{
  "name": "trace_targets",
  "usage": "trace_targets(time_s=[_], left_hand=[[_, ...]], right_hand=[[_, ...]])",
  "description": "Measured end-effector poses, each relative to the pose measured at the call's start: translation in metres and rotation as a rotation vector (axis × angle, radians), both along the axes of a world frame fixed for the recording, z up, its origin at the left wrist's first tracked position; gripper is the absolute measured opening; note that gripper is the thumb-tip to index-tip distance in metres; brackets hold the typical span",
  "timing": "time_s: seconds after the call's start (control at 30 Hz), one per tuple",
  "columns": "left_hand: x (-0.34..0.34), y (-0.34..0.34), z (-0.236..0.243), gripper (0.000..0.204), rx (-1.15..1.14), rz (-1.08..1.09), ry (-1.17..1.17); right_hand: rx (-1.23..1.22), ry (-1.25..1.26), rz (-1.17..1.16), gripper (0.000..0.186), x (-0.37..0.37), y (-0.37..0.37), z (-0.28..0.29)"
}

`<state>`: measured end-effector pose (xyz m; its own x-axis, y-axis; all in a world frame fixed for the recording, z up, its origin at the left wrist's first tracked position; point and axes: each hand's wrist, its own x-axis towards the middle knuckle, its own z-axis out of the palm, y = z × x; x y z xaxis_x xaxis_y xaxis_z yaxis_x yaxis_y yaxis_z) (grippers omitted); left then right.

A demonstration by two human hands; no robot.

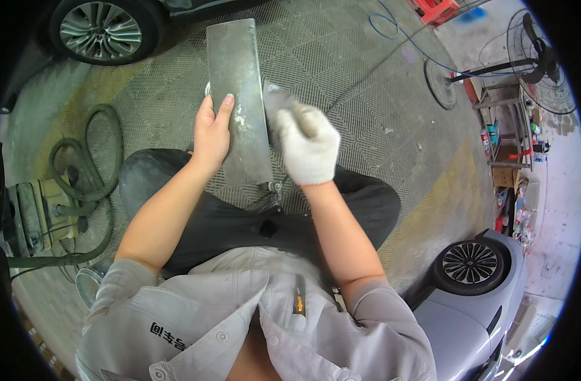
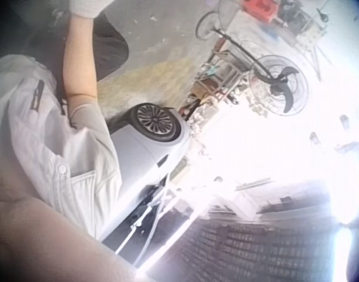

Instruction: The person applies body filler to a car bumper using a putty knife and sanding block, then sands the filler on a metal plate. The person works on the bumper and the plate in a workshop setting.

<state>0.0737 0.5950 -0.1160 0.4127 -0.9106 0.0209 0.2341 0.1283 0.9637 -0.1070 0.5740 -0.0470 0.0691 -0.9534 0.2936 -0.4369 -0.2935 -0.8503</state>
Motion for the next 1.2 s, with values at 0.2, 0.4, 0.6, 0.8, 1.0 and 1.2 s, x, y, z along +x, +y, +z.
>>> trace_targets(time_s=[0.2,0.4,0.6,0.8,1.0,1.2], left_hand=[[0.006,0.008,-0.006,0.026,0.051,0.196,-0.035],[0.006,0.005,-0.004,0.023,-0.043,0.275,-0.055],[0.011,0.006,-0.006,0.023,-0.125,0.355,-0.108],[0.011,0.009,-0.012,0.025,-0.052,0.377,-0.105],[0.014,0.010,-0.004,0.025,-0.120,0.395,-0.104],[0.014,0.011,0.007,0.024,-0.232,0.342,-0.249]], right_hand=[[-0.207,0.395,0.287,0.024,0.010,0.011,-0.001],[-0.069,0.646,0.391,0.028,0.022,0.003,0.012],[-0.091,0.708,0.399,0.023,0.034,0.001,0.017],[-0.042,0.880,0.447,0.023,0.036,0.000,0.023],[-0.010,0.948,0.485,0.022,0.033,-0.005,0.013],[0.152,0.753,0.398,0.029,0.009,-0.001,0.005]])
